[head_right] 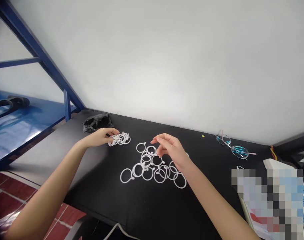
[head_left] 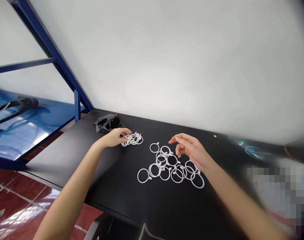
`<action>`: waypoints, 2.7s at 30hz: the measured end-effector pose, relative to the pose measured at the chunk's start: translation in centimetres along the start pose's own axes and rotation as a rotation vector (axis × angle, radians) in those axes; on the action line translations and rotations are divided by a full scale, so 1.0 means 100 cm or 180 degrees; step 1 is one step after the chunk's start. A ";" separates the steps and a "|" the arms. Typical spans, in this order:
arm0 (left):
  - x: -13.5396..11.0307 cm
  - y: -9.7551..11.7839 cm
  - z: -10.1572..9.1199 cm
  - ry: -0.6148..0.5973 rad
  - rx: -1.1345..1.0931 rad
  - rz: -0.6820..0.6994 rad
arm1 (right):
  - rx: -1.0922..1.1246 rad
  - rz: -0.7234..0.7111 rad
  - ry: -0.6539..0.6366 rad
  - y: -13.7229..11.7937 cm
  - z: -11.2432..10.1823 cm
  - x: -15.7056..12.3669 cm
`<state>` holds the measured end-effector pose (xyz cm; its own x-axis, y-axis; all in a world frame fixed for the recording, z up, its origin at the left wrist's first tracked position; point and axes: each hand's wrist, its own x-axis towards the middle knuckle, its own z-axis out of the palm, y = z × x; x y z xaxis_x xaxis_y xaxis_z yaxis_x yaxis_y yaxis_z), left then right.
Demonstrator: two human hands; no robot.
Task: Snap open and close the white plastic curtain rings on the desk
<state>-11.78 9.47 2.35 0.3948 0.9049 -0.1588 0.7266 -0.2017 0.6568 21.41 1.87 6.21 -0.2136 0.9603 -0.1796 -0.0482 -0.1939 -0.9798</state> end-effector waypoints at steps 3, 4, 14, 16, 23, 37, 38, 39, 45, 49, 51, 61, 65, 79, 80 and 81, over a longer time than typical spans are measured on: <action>-0.011 -0.006 -0.003 0.0074 0.0030 -0.0071 | -0.0021 -0.0045 0.0000 -0.001 -0.002 0.000; -0.015 -0.008 -0.003 0.0121 0.0031 -0.0087 | -0.0044 -0.0065 0.0007 -0.002 -0.003 0.000; -0.041 -0.024 0.008 0.0702 0.0210 -0.0020 | -0.0875 -0.0185 -0.0185 -0.011 -0.007 -0.001; -0.050 -0.016 0.008 0.0866 0.0498 0.0029 | -0.1389 -0.0165 -0.0338 -0.013 -0.010 -0.004; -0.082 0.055 0.046 0.0167 0.0257 0.0589 | -0.2919 -0.0411 -0.0672 -0.003 -0.004 -0.008; -0.055 0.088 0.065 -0.0230 0.0664 0.0524 | -0.3474 -0.0501 -0.0151 0.039 0.004 0.009; -0.050 0.089 0.060 -0.0158 0.0500 0.0623 | -0.3419 -0.0482 -0.0129 0.036 0.001 0.009; -0.045 0.090 0.057 -0.0060 0.0323 0.0745 | -0.3367 -0.0472 -0.0113 0.033 -0.003 0.009; -0.012 0.105 0.063 0.0172 -0.0583 0.1616 | -0.3134 -0.0615 -0.0128 0.008 -0.017 0.003; -0.004 0.111 0.085 0.0471 -0.1044 0.1803 | -0.2965 -0.0837 -0.0070 -0.004 -0.020 -0.004; -0.006 0.112 0.096 0.0705 -0.1154 0.1854 | -0.2814 -0.0880 -0.0069 -0.007 -0.018 -0.007; -0.015 0.115 0.111 0.0881 -0.1313 0.2009 | -0.1754 -0.0635 -0.0454 -0.014 0.006 -0.020; -0.014 0.110 0.110 0.1471 -0.0937 0.2224 | -0.1570 -0.0628 -0.0725 -0.021 0.001 -0.022; -0.012 0.103 0.089 0.1963 -0.0812 0.2204 | -0.2917 -0.0668 -0.0294 0.031 0.006 0.032; -0.012 0.102 0.086 0.1977 -0.0810 0.2205 | -0.2974 -0.0665 -0.0295 0.035 0.011 0.039; -0.012 0.101 0.084 0.1986 -0.0809 0.2199 | -0.3023 -0.0681 -0.0259 0.038 0.017 0.046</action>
<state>-0.22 3.18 3.01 0.2664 0.6681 0.6948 0.2735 -0.7436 0.6101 18.62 5.24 1.78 -0.3604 0.9326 -0.0180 0.7048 0.2596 -0.6602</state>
